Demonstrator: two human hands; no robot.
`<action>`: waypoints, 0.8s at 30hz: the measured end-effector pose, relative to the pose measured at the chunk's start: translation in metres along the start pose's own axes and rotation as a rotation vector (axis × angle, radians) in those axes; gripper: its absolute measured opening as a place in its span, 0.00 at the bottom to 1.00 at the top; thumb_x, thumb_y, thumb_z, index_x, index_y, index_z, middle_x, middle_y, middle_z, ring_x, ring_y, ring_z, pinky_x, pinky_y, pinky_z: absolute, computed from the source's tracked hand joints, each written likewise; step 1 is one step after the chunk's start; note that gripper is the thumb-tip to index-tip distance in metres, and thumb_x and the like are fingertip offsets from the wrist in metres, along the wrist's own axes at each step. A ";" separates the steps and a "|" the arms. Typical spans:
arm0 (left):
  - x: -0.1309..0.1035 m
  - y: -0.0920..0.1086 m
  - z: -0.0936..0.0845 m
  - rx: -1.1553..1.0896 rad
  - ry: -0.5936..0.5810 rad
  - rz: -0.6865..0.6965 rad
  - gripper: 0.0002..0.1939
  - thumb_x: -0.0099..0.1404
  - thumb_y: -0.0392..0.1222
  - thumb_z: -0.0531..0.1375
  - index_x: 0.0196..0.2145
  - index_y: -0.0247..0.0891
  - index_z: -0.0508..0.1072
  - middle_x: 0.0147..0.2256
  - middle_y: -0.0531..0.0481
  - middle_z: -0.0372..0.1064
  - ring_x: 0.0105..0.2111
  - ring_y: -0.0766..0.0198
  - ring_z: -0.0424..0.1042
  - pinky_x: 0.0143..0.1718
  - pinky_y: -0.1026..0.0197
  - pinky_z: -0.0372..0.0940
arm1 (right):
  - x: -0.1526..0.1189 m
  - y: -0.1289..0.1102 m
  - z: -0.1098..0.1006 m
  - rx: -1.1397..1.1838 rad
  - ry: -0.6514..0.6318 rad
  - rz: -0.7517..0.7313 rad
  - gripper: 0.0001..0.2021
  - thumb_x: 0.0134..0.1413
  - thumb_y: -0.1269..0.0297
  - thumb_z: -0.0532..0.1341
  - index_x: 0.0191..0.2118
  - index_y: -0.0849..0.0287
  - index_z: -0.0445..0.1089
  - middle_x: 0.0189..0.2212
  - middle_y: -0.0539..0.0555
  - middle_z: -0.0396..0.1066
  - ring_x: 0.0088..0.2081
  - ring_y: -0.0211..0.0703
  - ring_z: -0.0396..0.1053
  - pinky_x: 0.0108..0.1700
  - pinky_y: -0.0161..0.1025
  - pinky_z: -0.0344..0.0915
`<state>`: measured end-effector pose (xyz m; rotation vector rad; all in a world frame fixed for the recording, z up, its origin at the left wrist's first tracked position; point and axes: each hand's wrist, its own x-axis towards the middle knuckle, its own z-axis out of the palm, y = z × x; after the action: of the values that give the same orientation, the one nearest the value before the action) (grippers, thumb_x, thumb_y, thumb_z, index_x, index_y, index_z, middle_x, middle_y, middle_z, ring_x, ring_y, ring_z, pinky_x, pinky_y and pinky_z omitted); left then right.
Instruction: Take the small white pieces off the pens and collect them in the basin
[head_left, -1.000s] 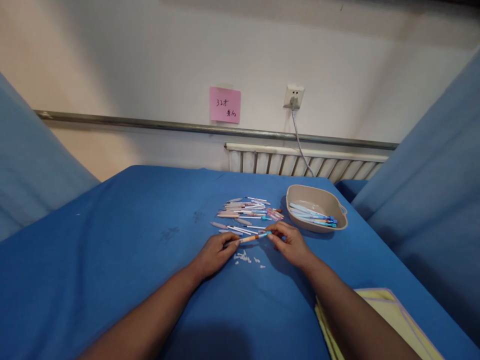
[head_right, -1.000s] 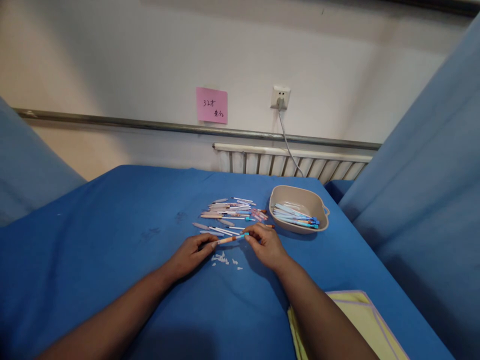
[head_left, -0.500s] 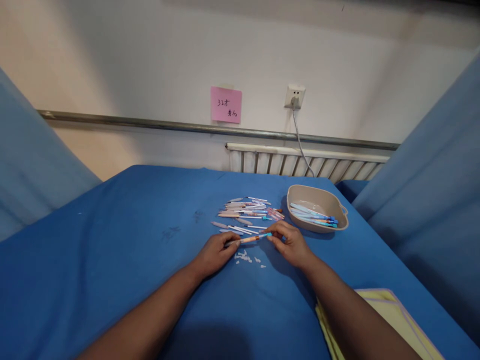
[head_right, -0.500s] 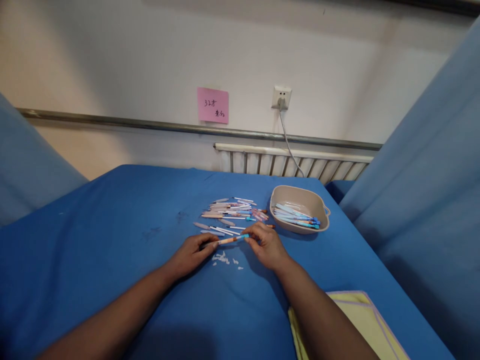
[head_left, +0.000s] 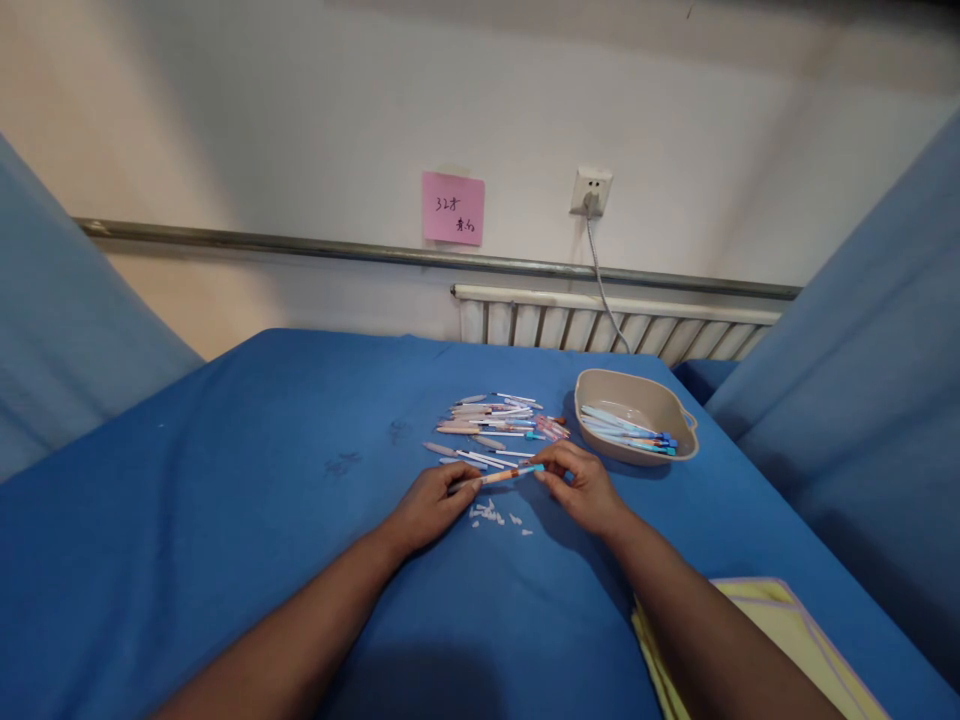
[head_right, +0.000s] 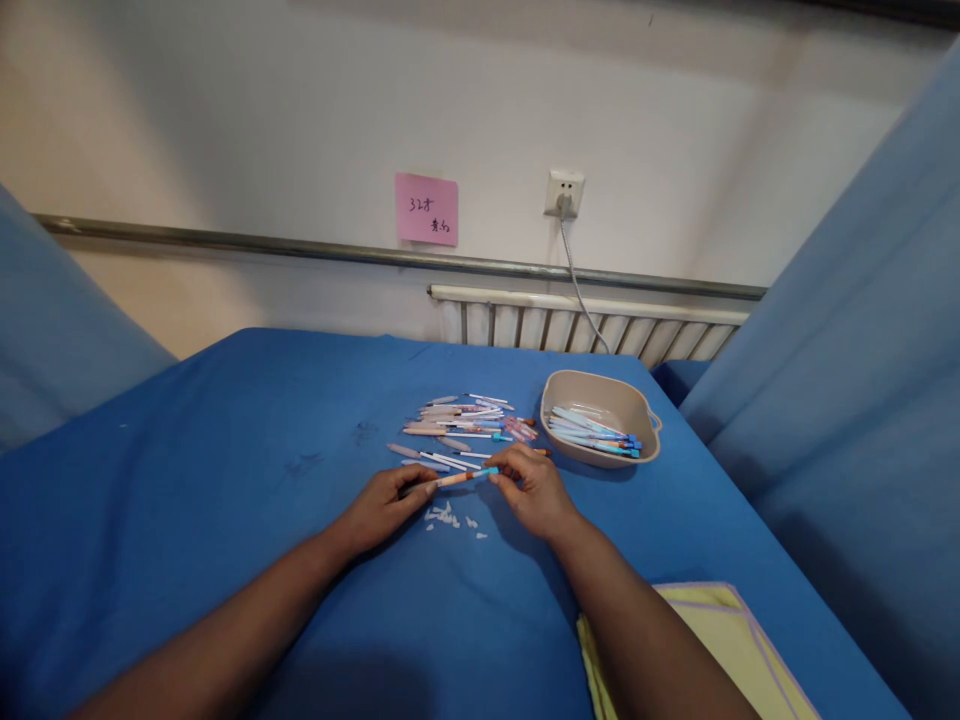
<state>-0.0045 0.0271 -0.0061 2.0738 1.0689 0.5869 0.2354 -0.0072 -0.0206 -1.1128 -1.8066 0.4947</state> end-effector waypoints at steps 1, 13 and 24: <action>0.000 0.000 0.000 -0.002 -0.002 0.002 0.15 0.63 0.47 0.50 0.35 0.36 0.73 0.30 0.51 0.69 0.30 0.64 0.65 0.31 0.65 0.58 | 0.000 0.000 0.000 0.002 -0.001 0.003 0.08 0.52 0.67 0.58 0.39 0.56 0.71 0.30 0.52 0.68 0.30 0.38 0.65 0.33 0.35 0.62; 0.001 -0.001 -0.001 -0.133 -0.016 -0.024 0.16 0.61 0.50 0.53 0.34 0.34 0.72 0.29 0.52 0.67 0.29 0.65 0.63 0.30 0.66 0.59 | 0.002 -0.008 0.003 0.187 0.103 0.174 0.09 0.50 0.61 0.60 0.37 0.58 0.73 0.24 0.49 0.63 0.24 0.34 0.60 0.24 0.31 0.62; 0.000 0.004 -0.005 -0.294 -0.013 -0.049 0.13 0.59 0.48 0.56 0.30 0.33 0.70 0.25 0.52 0.63 0.26 0.67 0.60 0.27 0.66 0.56 | 0.000 -0.024 0.001 0.202 0.138 0.107 0.08 0.52 0.63 0.59 0.35 0.59 0.72 0.25 0.50 0.65 0.25 0.35 0.62 0.26 0.32 0.62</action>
<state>-0.0058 0.0277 -0.0003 1.7893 0.9604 0.6632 0.2229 -0.0191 -0.0036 -1.0797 -1.5470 0.6337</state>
